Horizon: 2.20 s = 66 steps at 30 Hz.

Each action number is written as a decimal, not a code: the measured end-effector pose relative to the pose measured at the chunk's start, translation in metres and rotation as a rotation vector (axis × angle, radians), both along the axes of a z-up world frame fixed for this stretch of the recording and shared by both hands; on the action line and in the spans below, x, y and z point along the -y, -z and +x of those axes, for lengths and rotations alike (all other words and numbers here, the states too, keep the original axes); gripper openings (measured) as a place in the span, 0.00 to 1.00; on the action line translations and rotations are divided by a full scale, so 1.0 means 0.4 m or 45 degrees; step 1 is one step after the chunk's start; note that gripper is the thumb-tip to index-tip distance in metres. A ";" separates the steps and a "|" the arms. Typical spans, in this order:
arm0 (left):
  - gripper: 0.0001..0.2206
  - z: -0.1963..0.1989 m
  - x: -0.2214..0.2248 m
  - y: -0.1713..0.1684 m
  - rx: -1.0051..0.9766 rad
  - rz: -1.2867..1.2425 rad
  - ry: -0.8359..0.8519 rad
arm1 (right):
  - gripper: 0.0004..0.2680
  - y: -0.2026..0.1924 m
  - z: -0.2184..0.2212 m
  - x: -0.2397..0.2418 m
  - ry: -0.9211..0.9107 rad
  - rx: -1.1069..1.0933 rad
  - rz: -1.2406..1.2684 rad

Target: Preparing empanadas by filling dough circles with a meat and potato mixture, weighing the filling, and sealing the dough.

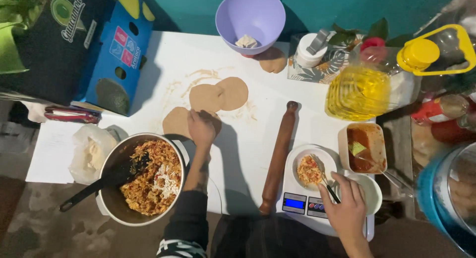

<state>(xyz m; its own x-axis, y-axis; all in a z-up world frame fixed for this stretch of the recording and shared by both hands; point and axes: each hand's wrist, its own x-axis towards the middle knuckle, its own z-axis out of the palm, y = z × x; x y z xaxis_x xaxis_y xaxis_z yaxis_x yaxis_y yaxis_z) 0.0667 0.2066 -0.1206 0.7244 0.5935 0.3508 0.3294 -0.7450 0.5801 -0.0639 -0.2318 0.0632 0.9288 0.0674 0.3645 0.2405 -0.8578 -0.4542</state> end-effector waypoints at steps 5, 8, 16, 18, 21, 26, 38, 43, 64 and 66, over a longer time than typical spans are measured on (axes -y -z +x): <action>0.29 0.022 -0.047 0.028 -0.301 0.241 -0.021 | 0.13 -0.026 0.098 -0.195 -0.329 0.007 0.312; 0.23 0.012 -0.044 0.002 -0.416 0.269 0.043 | 0.11 -0.034 0.145 -0.317 -0.516 -0.172 0.435; 0.10 0.024 -0.132 -0.074 -0.498 0.257 0.177 | 0.10 0.270 0.343 -0.671 -0.655 -0.483 0.611; 0.08 0.019 -0.147 -0.103 -0.457 0.125 0.258 | 0.14 0.358 0.389 -0.757 -0.602 -0.308 0.542; 0.07 0.017 -0.156 -0.148 -0.478 0.128 0.350 | 0.14 0.390 0.422 -0.836 -0.467 -0.304 0.489; 0.05 0.025 -0.191 -0.123 -0.590 0.128 0.469 | 0.09 0.443 0.437 -0.884 -0.286 -0.495 0.466; 0.08 0.053 -0.250 -0.178 -0.709 -0.127 0.612 | 0.12 0.415 0.396 -0.912 -0.166 -0.611 0.753; 0.07 0.071 -0.280 -0.243 -0.886 -0.199 0.567 | 0.08 0.287 0.304 -0.901 -0.295 -0.484 0.857; 0.11 0.050 -0.347 -0.241 -0.835 -0.091 1.129 | 0.08 0.419 0.298 -0.839 -0.399 -0.624 1.120; 0.11 0.037 -0.348 -0.243 -0.638 0.049 1.236 | 0.09 0.404 0.298 -0.837 -0.381 -0.613 1.047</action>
<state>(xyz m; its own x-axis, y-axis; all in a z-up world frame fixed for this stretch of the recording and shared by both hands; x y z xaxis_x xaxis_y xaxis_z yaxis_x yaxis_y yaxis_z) 0.0817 0.3456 -0.0236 0.9437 -0.3126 -0.1086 -0.2157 -0.8300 0.5144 0.0553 0.1029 -0.0985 0.9758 0.2186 -0.0080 0.0294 -0.1672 -0.9855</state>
